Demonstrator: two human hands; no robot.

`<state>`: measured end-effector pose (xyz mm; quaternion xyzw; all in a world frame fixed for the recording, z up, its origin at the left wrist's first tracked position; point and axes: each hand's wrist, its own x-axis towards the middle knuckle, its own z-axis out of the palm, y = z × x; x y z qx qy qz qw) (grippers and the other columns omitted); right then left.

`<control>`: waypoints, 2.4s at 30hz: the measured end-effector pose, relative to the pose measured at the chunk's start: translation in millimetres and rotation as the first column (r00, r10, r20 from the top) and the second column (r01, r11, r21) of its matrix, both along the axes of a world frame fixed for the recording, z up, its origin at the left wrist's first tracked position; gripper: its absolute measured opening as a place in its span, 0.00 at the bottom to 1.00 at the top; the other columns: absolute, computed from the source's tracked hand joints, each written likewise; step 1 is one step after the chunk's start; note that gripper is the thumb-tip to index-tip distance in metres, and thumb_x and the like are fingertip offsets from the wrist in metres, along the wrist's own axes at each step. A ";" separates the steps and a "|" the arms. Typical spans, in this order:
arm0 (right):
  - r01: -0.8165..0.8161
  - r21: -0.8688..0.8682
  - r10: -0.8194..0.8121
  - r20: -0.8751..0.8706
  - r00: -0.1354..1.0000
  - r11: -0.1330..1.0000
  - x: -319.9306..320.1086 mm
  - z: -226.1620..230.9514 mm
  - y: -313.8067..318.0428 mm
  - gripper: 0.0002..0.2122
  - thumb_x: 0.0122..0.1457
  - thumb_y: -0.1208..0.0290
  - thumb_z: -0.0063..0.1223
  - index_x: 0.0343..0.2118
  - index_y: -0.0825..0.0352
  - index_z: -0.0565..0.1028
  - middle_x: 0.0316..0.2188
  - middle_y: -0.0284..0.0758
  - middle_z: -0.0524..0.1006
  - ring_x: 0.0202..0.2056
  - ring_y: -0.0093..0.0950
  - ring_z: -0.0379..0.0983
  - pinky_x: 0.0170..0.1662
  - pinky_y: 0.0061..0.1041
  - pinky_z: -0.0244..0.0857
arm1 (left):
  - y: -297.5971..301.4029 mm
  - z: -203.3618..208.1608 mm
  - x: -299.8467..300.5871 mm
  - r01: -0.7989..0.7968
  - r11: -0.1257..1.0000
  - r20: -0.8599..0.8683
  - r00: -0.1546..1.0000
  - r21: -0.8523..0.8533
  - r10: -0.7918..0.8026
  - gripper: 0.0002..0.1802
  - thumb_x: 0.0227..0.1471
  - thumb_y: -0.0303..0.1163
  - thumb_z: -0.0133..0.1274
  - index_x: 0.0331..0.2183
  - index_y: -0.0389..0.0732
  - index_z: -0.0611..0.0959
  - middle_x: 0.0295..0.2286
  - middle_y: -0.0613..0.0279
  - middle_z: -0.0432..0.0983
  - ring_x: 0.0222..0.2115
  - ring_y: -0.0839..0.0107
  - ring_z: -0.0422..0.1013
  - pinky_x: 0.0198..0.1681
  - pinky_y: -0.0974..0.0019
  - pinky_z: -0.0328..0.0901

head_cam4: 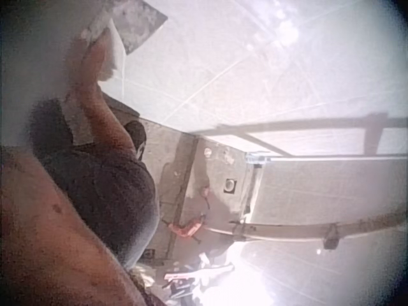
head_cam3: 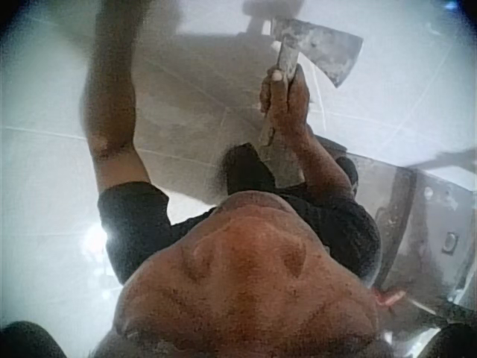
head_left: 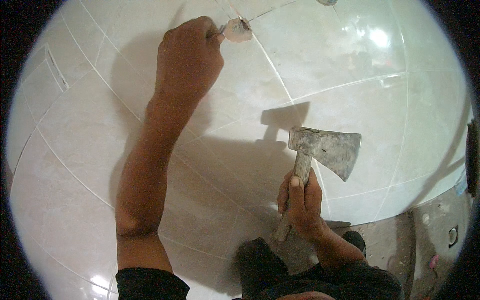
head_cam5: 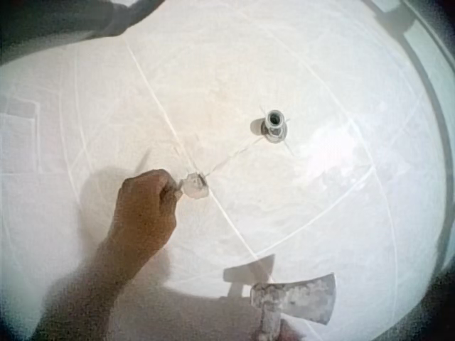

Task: The person uses a hammer and a nail to manually drill a hole into a white wall tile. They repeatedly strike the nail against the tile surface to create a small opening.

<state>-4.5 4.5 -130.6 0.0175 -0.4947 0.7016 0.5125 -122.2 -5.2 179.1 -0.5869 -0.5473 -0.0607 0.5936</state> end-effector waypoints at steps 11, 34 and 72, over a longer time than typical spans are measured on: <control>0.157 0.091 -0.178 0.320 0.931 0.984 11.3 -13.8 16.8 0.14 0.73 0.58 0.39 0.39 0.67 0.64 0.17 0.30 0.66 0.13 0.20 0.62 0.14 0.23 0.61 | -54.7 -105.4 -56.1 0.307 0.737 0.789 -0.373 0.602 -0.488 0.13 0.57 0.26 0.56 0.43 0.31 0.80 0.35 0.45 0.81 0.35 0.62 0.81 0.37 0.67 0.75; 0.252 0.390 -0.394 0.344 0.852 0.886 12.9 58.1 69.9 0.20 0.74 0.52 0.37 0.42 0.69 0.66 0.17 0.28 0.67 0.14 0.18 0.63 0.15 0.23 0.60 | 81.1 -31.1 -108.8 0.458 0.885 0.593 0.690 0.087 -0.416 0.05 0.55 0.25 0.61 0.33 0.34 0.86 0.29 0.53 0.82 0.30 0.63 0.78 0.35 0.64 0.71; 0.586 0.776 -0.847 -0.132 0.515 0.235 -19.6 192.2 130.3 0.17 0.69 0.62 0.46 0.34 0.76 0.70 0.22 0.58 0.76 0.29 0.60 0.75 0.32 0.50 0.68 | 72.8 -11.5 -72.3 0.516 0.856 0.748 0.553 0.038 -0.367 0.08 0.59 0.23 0.54 0.33 0.33 0.87 0.28 0.50 0.83 0.26 0.62 0.80 0.34 0.60 0.76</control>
